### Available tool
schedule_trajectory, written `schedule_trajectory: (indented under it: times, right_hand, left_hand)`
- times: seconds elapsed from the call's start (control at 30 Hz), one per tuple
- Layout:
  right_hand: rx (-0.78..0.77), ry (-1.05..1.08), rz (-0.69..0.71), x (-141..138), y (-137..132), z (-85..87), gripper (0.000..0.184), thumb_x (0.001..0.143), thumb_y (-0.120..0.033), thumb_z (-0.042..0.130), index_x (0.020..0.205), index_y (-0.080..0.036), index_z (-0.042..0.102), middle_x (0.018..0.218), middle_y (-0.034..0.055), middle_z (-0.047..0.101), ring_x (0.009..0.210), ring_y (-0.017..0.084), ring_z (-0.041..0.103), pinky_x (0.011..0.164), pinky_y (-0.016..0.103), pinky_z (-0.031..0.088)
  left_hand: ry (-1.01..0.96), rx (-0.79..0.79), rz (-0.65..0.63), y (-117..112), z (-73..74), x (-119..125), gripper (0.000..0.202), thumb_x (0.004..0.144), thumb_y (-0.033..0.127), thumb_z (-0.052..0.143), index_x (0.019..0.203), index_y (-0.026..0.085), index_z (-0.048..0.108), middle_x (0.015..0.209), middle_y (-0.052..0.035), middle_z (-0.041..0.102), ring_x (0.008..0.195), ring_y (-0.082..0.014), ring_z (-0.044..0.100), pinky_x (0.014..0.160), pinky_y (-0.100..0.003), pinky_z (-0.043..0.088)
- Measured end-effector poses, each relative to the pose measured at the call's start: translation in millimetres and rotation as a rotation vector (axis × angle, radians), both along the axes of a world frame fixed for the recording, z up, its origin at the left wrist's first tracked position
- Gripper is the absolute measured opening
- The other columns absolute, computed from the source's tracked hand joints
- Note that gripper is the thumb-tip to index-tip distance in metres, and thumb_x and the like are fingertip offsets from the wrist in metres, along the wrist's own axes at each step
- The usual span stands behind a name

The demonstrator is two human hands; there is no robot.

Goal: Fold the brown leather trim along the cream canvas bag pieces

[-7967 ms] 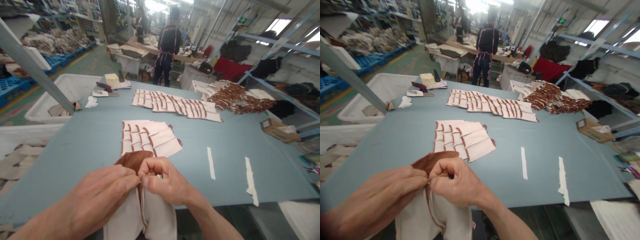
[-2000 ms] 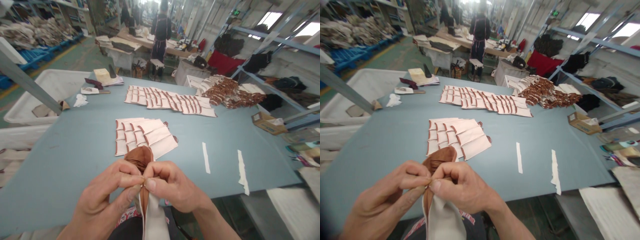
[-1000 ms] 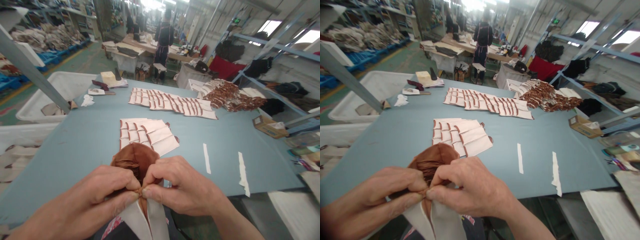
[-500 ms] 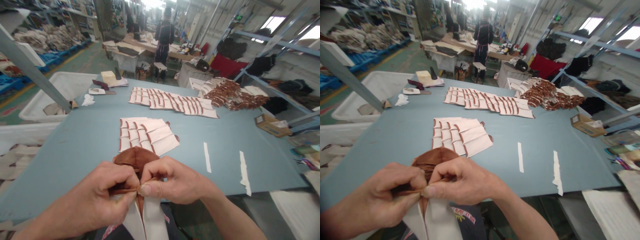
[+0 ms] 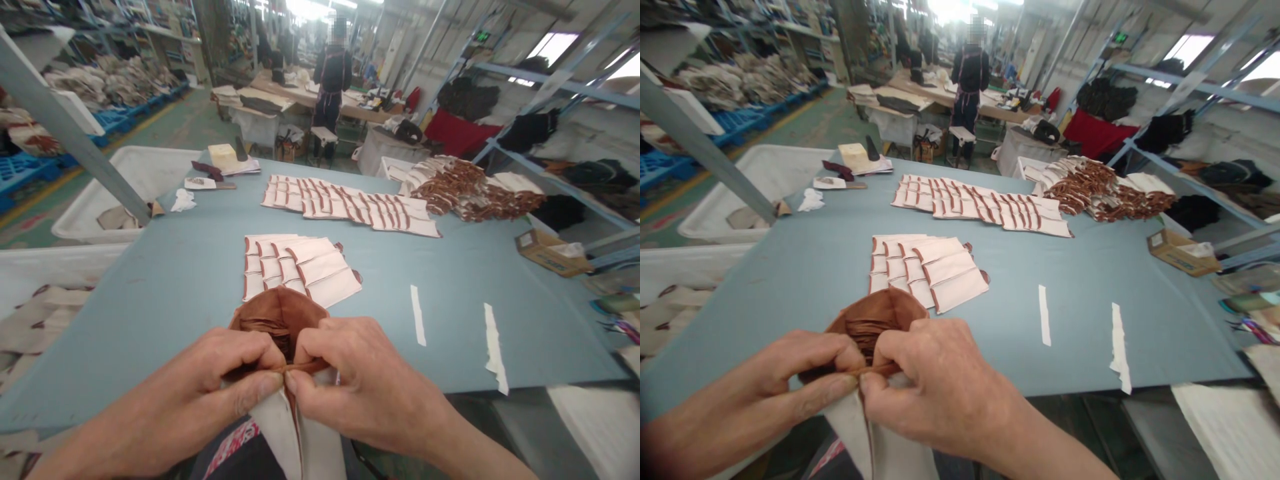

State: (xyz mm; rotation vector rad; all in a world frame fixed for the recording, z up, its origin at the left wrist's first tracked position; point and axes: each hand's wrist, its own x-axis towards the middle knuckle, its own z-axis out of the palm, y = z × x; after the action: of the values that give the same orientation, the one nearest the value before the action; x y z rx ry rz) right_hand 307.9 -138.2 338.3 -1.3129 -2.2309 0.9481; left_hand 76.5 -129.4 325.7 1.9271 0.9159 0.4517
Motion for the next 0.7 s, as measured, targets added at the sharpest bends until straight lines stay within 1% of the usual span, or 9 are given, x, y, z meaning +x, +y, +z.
schedule_trajectory:
  times: [0.1,0.17,0.23,0.33,0.43,0.5,0.6,0.67,0.7]
  right_hand:
    - [0.062,-0.015,-0.03,-2,-7,-7.7,0.018,0.083,-0.019,0.072,0.07,-0.021,0.06,0.062,-0.0046,0.055,0.063,0.013,0.05,0.063,0.03,0.025]
    - [0.089,0.015,-0.018,-2,-11,-11.9,0.016,0.085,-0.017,0.072,0.073,-0.021,0.063,0.065,-0.004,0.061,0.065,0.013,0.055,0.065,0.029,0.027]
    - [0.114,0.05,0.015,0,-14,-14.7,0.015,0.087,-0.015,0.073,0.076,-0.021,0.065,0.068,-0.004,0.063,0.066,0.013,0.057,0.066,0.028,0.031]
    - [0.135,0.074,0.049,4,-20,-15.9,0.015,0.091,-0.013,0.072,0.079,-0.02,0.067,0.071,-0.0032,0.066,0.069,0.013,0.059,0.067,0.027,0.034]
    - [0.091,0.118,0.128,10,-26,-13.0,0.013,0.093,-0.011,0.07,0.084,-0.02,0.068,0.077,-0.0022,0.07,0.073,0.013,0.063,0.07,0.026,0.039]
    - [0.069,0.146,0.191,14,-28,-10.5,0.011,0.094,-0.01,0.068,0.088,-0.02,0.07,0.08,-0.0014,0.073,0.075,0.013,0.066,0.072,0.025,0.042]
    - [0.095,0.191,0.206,19,-25,-12.0,0.011,0.097,-0.011,0.066,0.093,-0.019,0.072,0.087,0.0012,0.078,0.082,0.015,0.069,0.078,0.026,0.044]
    - [0.097,0.289,0.187,21,-18,-19.4,0.011,0.099,-0.018,0.069,0.089,-0.019,0.072,0.086,0.0014,0.077,0.081,0.015,0.068,0.079,0.026,0.045]
    - [0.077,0.361,0.176,23,-13,-25.3,0.015,0.1,-0.024,0.071,0.085,-0.019,0.071,0.083,0.0009,0.075,0.079,0.015,0.066,0.077,0.026,0.046]
  left_hand:
    - [0.023,-0.066,0.039,-1,-1.2,0,0.032,0.103,0.036,0.058,0.076,0.021,0.064,0.069,0.0069,0.058,0.065,-0.0112,0.053,0.061,-0.021,0.038]
    - [-0.015,-0.204,0.031,-1,-5.3,1,0.037,0.101,0.041,0.063,0.071,0.021,0.057,0.066,0.0077,0.048,0.062,-0.0113,0.044,0.057,-0.023,0.032]
    - [-0.113,-0.357,-0.019,1,-11.3,2,0.04,0.099,0.046,0.067,0.07,0.021,0.052,0.066,0.0082,0.043,0.063,-0.0116,0.037,0.055,-0.024,0.028]
    - [-0.22,-0.452,-0.091,3,-18.5,4,0.04,0.097,0.048,0.068,0.072,0.022,0.051,0.068,0.0078,0.042,0.065,-0.0123,0.036,0.056,-0.026,0.027]
    - [-0.191,-0.476,-0.148,-1,-20.2,7,0.034,0.096,0.043,0.064,0.073,0.022,0.051,0.071,0.0065,0.046,0.067,-0.0134,0.04,0.059,-0.026,0.032]
    - [-0.104,-0.406,-0.125,-10,-20.7,8,0.03,0.095,0.034,0.06,0.071,0.023,0.047,0.069,0.0067,0.046,0.066,-0.0131,0.042,0.059,-0.025,0.034]
    - [0.02,-0.116,-0.004,-30,-22.9,6,0.031,0.095,0.021,0.056,0.069,0.024,0.039,0.064,0.0078,0.042,0.059,-0.0114,0.039,0.055,-0.024,0.031]
    - [0.002,0.085,0.072,-43,-23.2,5,0.031,0.096,0.019,0.054,0.07,0.024,0.038,0.063,0.0079,0.042,0.056,-0.0111,0.04,0.055,-0.025,0.031]
    - [-0.047,0.168,0.094,-48,-22.5,5,0.031,0.097,0.018,0.054,0.071,0.024,0.036,0.062,0.0081,0.041,0.054,-0.0111,0.04,0.054,-0.025,0.031]
